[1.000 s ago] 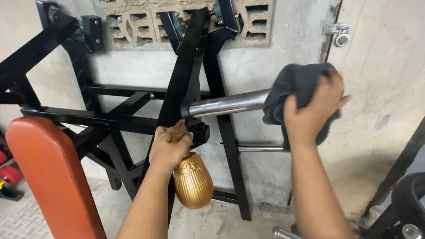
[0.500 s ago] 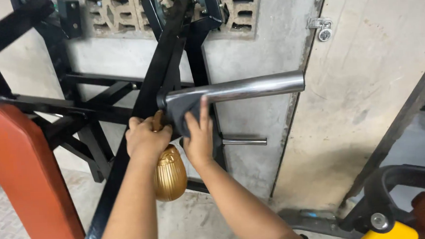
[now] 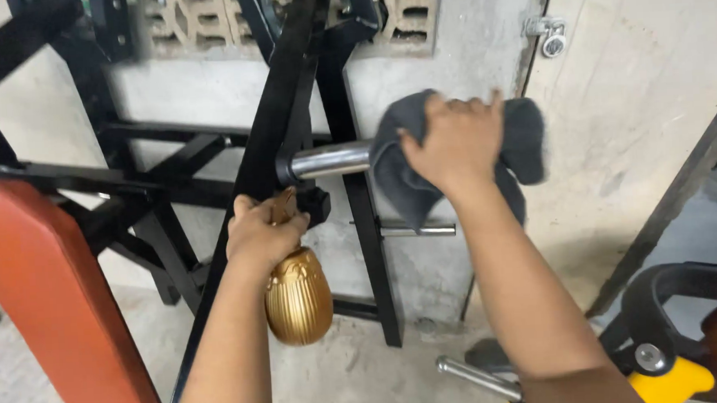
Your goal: Cleaning gym equipment by spraying and wiping the frame and seat.
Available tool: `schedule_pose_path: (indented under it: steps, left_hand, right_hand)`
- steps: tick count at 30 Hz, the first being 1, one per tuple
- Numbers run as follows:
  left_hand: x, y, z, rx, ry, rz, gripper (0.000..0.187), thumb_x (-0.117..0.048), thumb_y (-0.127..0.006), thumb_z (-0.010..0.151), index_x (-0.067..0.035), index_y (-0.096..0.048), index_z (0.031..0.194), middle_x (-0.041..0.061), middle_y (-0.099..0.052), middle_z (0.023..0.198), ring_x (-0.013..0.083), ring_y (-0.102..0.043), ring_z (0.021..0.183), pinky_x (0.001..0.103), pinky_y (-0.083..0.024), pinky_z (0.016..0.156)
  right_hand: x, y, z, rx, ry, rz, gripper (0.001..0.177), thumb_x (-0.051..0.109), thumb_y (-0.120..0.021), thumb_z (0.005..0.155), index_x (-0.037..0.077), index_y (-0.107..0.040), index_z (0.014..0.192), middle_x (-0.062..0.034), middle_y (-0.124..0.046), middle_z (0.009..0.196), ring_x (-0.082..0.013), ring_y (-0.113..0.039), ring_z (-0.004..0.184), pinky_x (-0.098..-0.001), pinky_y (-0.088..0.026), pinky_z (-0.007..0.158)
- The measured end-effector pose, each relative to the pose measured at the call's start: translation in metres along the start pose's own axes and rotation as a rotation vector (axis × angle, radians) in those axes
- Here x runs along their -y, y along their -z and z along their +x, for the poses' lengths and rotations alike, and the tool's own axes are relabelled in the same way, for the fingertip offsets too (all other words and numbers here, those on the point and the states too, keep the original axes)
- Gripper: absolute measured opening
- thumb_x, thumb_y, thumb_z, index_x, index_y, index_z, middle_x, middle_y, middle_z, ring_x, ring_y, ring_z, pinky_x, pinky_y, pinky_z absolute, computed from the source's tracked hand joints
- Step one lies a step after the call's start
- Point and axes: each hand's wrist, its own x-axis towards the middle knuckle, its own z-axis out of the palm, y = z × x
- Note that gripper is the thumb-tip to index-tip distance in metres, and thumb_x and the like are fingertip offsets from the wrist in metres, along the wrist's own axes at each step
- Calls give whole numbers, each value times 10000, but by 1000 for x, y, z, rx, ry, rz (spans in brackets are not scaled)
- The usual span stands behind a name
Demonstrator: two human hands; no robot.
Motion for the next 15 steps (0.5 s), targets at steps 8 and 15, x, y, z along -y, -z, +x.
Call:
schedule_pose_path:
  steps: [8, 15]
  left_hand:
    - [-11, 2, -11, -30, -15, 87, 562, -528, -754, 758, -278, -726, 1260, 42, -457, 1395, 307, -496, 1261, 404, -464, 1044]
    - [-18, -1, -15, -29, 6, 139, 483, -470, -733, 780, -292, -730, 1228, 14, -445, 1371, 275, -493, 1230, 396, -503, 990]
  right_hand:
    - [130, -93, -29, -294, 323, 126, 493, 250, -737, 790, 132, -652, 1260, -198, -580, 1307, -448, -485, 1305, -614, -262, 1196]
    - [92, -141, -31, -462, 618, 83, 559, 128, -729, 764, 232, -668, 1310, -152, -508, 1542, -411, -362, 1481, -645, -155, 1236]
